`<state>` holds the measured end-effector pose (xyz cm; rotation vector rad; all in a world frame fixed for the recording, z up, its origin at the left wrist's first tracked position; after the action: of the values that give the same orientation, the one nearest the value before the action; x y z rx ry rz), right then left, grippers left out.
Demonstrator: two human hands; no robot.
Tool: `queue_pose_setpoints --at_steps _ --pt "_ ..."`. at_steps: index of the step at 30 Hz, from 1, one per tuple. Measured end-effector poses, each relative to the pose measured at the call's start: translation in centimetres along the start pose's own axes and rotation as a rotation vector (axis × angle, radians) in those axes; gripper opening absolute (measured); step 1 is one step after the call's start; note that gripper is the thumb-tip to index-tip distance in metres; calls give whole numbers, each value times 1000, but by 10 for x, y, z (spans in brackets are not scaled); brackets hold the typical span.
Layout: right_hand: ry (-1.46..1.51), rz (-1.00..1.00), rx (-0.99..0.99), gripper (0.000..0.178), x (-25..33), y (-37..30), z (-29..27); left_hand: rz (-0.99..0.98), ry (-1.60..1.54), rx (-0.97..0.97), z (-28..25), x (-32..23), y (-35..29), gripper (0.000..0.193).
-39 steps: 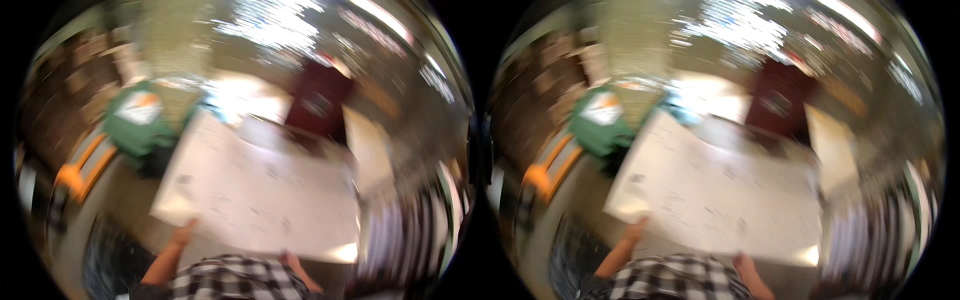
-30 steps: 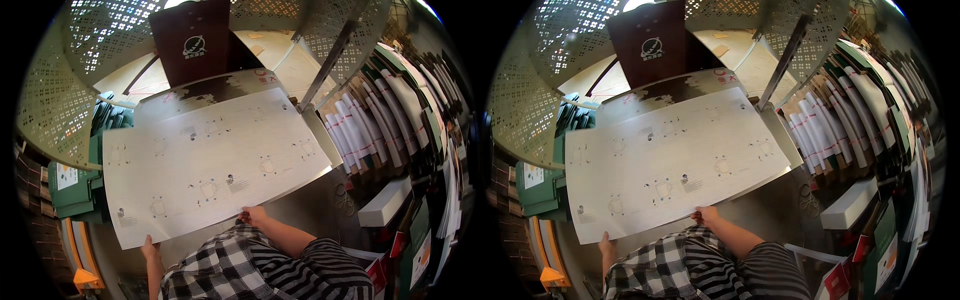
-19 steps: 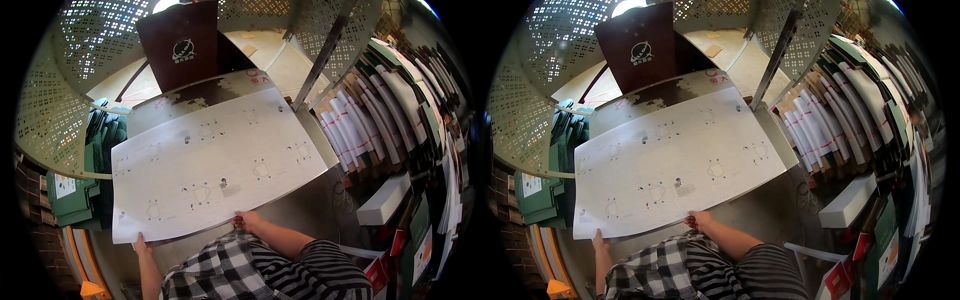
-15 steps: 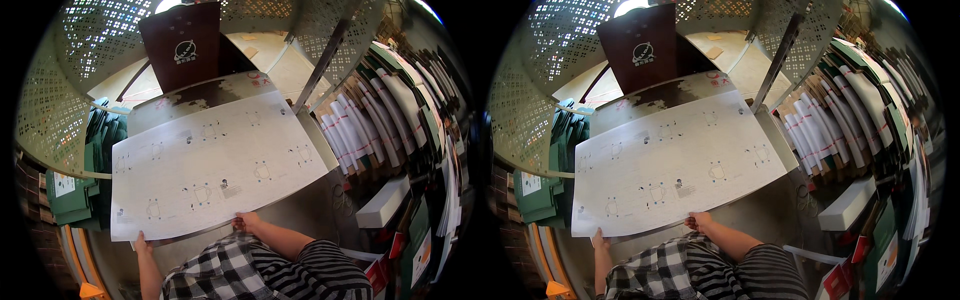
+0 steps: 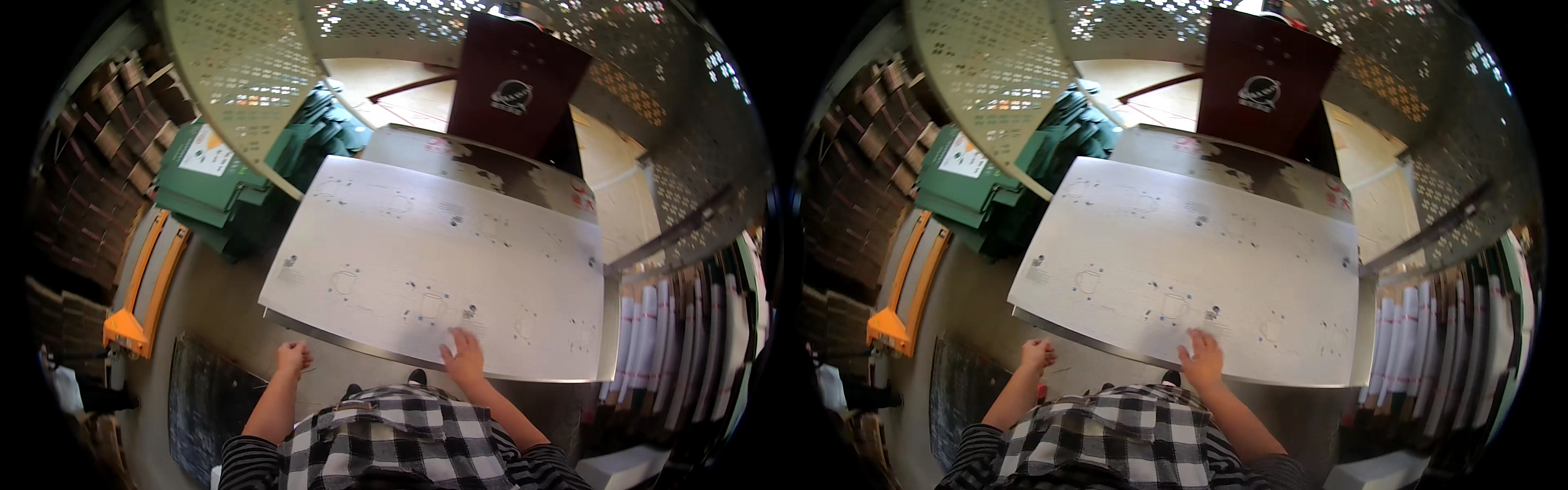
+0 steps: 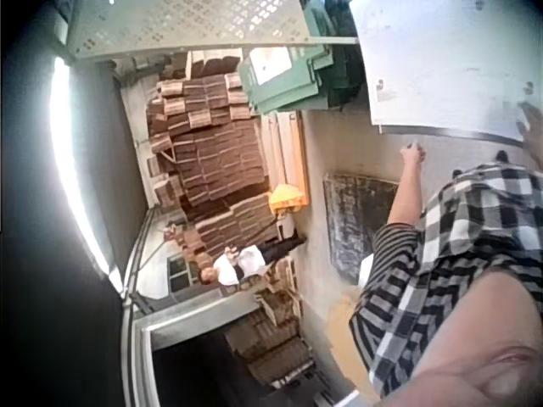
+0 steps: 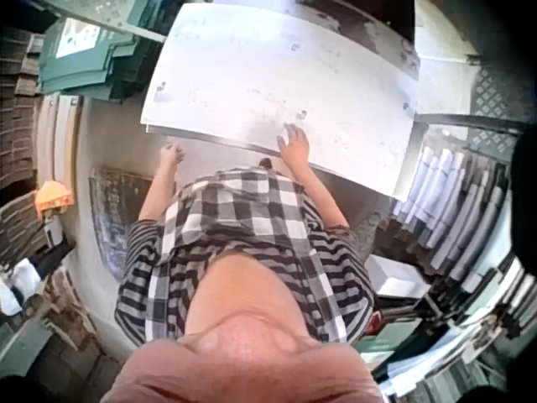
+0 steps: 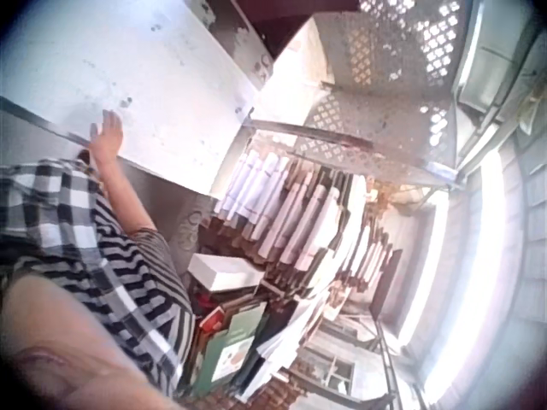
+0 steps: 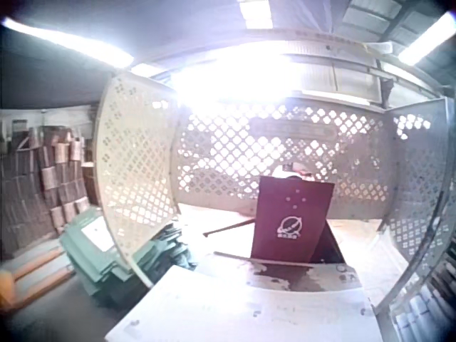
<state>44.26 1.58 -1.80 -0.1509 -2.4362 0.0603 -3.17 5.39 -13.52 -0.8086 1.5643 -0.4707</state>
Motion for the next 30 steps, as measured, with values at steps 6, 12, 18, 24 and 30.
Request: queue_pose_setpoints --at_steps 6,12,18,24,30 --pt "-451 141 275 70 -35 14 33 -4 167 112 5 55 -50 34" --pt "-497 152 261 71 -26 20 48 9 206 140 15 80 -79 43" --pt "-493 137 267 74 -36 15 47 143 387 224 52 72 -61 45" --pt "-530 127 233 75 -39 15 54 196 675 277 51 86 -53 52" --pt "-679 194 377 73 -49 28 74 128 852 280 -7 112 -38 56"
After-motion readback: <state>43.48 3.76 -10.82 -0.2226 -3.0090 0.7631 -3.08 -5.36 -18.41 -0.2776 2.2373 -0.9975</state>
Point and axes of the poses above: each hand's wrist, its own y-axis towards the middle knuckle, its own z-axis out of the palm, x = y × z, the point moved 9 cm from there along y, towards the middle knuckle, and after that the axes turned 8 degrees about x, right-handed, at the moved point
